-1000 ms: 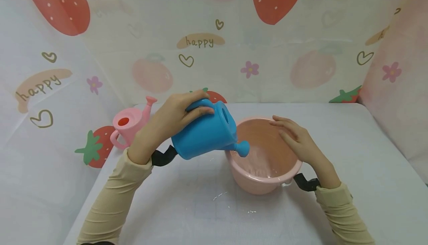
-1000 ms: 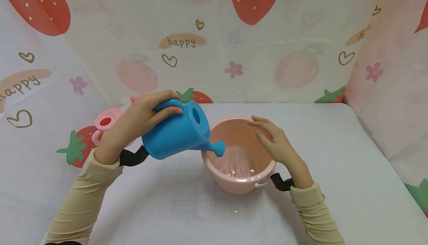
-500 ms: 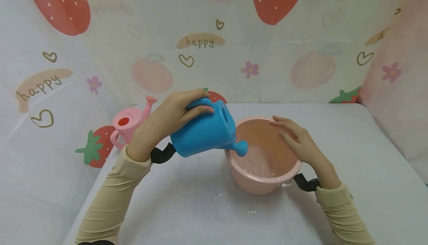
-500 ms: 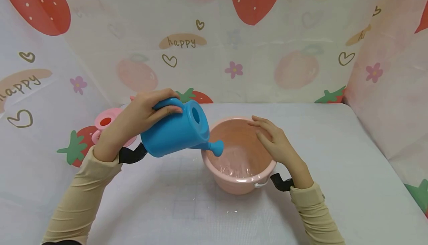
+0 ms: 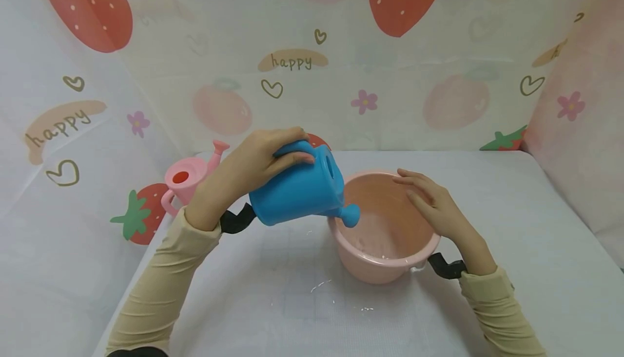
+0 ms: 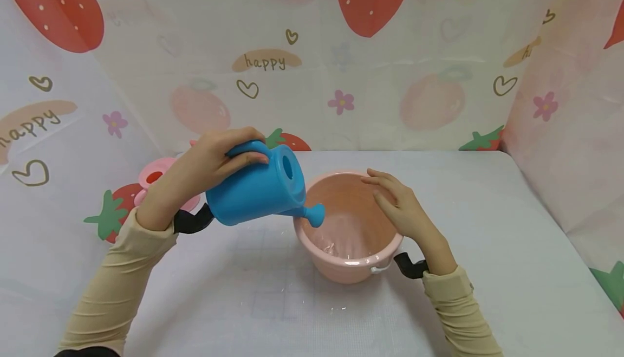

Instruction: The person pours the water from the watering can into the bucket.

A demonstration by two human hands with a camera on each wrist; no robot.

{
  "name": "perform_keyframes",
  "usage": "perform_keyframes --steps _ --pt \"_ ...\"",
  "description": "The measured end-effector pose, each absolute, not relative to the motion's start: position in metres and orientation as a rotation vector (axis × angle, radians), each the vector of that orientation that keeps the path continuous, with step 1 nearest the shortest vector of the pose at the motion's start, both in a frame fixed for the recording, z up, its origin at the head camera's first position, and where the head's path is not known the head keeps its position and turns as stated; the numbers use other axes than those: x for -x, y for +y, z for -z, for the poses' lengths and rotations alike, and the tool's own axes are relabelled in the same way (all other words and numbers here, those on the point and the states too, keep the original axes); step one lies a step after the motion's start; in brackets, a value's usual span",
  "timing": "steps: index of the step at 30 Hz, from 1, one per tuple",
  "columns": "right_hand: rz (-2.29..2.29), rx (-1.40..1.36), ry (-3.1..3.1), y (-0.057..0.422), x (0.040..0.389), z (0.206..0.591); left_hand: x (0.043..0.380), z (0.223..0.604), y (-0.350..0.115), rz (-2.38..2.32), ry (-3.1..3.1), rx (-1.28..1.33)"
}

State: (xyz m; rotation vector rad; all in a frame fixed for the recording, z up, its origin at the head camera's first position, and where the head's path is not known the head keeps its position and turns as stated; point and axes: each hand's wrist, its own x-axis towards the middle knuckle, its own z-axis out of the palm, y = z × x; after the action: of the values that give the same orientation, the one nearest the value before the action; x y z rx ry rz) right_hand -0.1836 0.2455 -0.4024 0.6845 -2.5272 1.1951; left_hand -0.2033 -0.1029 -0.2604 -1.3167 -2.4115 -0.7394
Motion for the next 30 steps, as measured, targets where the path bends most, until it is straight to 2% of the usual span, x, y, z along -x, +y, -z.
perform_keyframes --steps 14,30 --pt "-1.196 -0.659 -2.553 0.228 0.161 0.372 0.204 0.255 -0.1 0.719 -2.381 1.37" --pt "-1.213 -0.691 -2.518 0.245 0.184 0.404 0.205 0.25 -0.097 0.627 -2.401 1.389"
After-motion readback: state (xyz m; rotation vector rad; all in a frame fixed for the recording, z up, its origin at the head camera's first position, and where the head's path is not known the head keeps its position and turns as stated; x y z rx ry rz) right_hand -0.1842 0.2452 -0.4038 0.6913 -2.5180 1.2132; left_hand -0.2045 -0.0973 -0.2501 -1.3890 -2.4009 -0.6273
